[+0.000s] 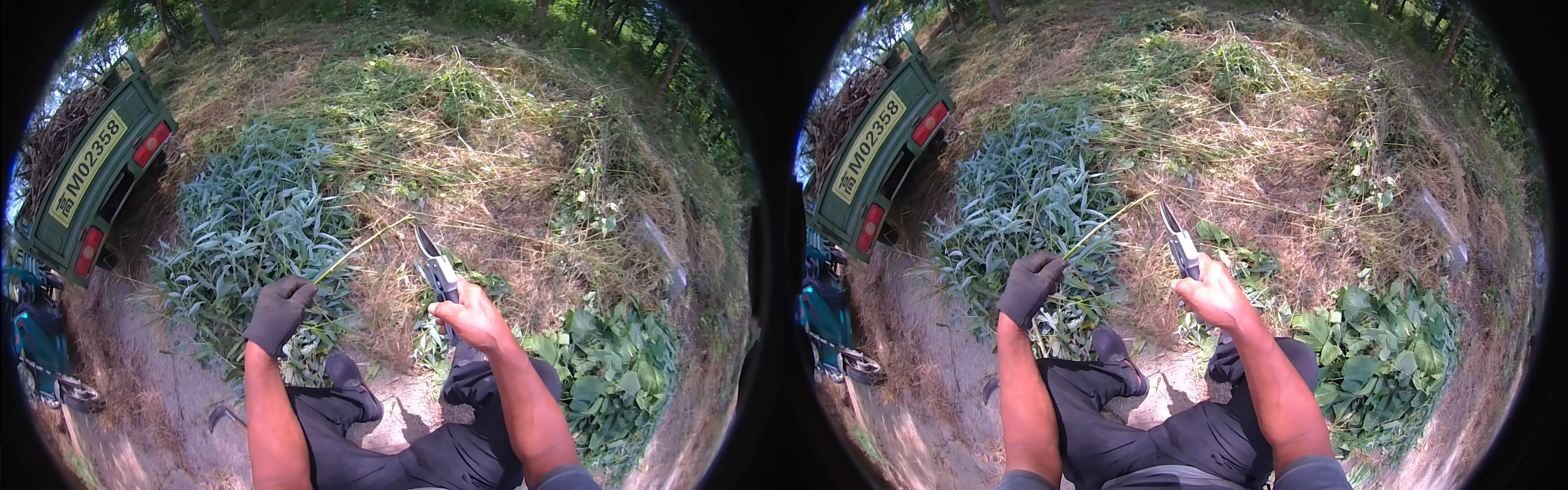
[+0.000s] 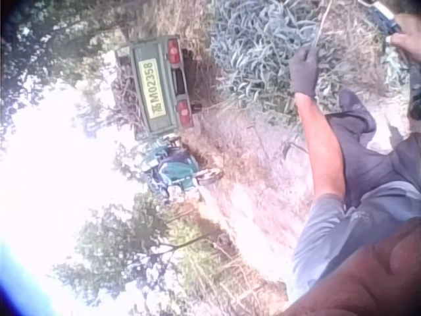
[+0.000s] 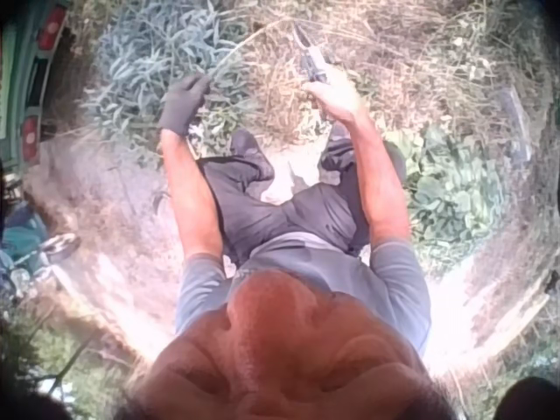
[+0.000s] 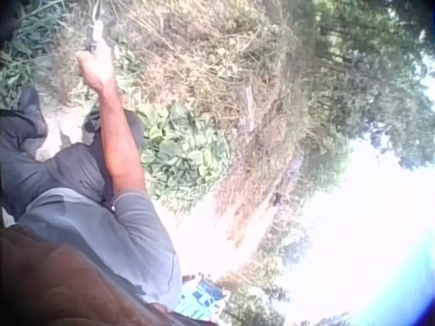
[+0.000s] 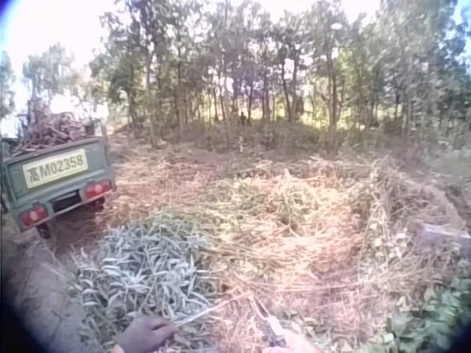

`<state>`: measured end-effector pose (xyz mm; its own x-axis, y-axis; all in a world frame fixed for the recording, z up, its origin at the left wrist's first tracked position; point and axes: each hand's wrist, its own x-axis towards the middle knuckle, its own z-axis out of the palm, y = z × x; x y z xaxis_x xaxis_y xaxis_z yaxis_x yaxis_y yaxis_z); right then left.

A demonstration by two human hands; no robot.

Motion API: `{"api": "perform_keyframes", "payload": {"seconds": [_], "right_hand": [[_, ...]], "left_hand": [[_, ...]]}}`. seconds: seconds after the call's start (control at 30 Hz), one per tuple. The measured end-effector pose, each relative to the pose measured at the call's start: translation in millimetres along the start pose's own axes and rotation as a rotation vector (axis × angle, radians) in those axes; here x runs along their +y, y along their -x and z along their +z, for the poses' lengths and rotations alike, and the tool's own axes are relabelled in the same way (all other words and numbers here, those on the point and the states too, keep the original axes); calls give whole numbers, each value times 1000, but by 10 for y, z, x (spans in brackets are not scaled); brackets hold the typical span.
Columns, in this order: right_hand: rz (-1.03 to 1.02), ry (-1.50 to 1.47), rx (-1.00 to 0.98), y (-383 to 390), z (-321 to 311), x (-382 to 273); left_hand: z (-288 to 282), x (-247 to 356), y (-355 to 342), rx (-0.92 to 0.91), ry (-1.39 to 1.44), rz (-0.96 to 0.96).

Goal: The person sits on the ground and uses pruning shears to trim leaves and side branches from long plant stems. They handle each stem one at a time, cutting off unwanted parts and placing the trimmed stems aside.

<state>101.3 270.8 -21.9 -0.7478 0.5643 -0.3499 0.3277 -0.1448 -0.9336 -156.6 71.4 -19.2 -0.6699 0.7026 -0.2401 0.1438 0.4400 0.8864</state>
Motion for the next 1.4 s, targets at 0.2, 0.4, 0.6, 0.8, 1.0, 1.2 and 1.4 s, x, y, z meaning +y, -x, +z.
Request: {"api": "perform_keyframes", "payload": {"seconds": [0.2, 0.4, 0.6, 0.8, 1.0, 1.2, 1.4], "right_hand": [[-55, 171, -125, 46, 89, -106], [-150, 191, -163, 94, 150, -214], [-136, 268, -123, 65, 159, -174], [-59, 193, -104, 41, 148, -120], [-18, 212, -55, 28, 117, -135], [-19, 20, -39, -16, 100, 0], [-42, 107, 61, 9, 51, -51]], "left_hand": [[100, 38, 3, -24, 33, 18], [188, 99, 8, -79, 42, 45], [229, 60, -14, -134, -7, 94], [328, 159, 37, -179, 53, 55], [232, 7, 4, -144, -54, 156], [148, 112, 25, -174, -143, 121], [75, 84, 63, -161, -106, 98]]}}
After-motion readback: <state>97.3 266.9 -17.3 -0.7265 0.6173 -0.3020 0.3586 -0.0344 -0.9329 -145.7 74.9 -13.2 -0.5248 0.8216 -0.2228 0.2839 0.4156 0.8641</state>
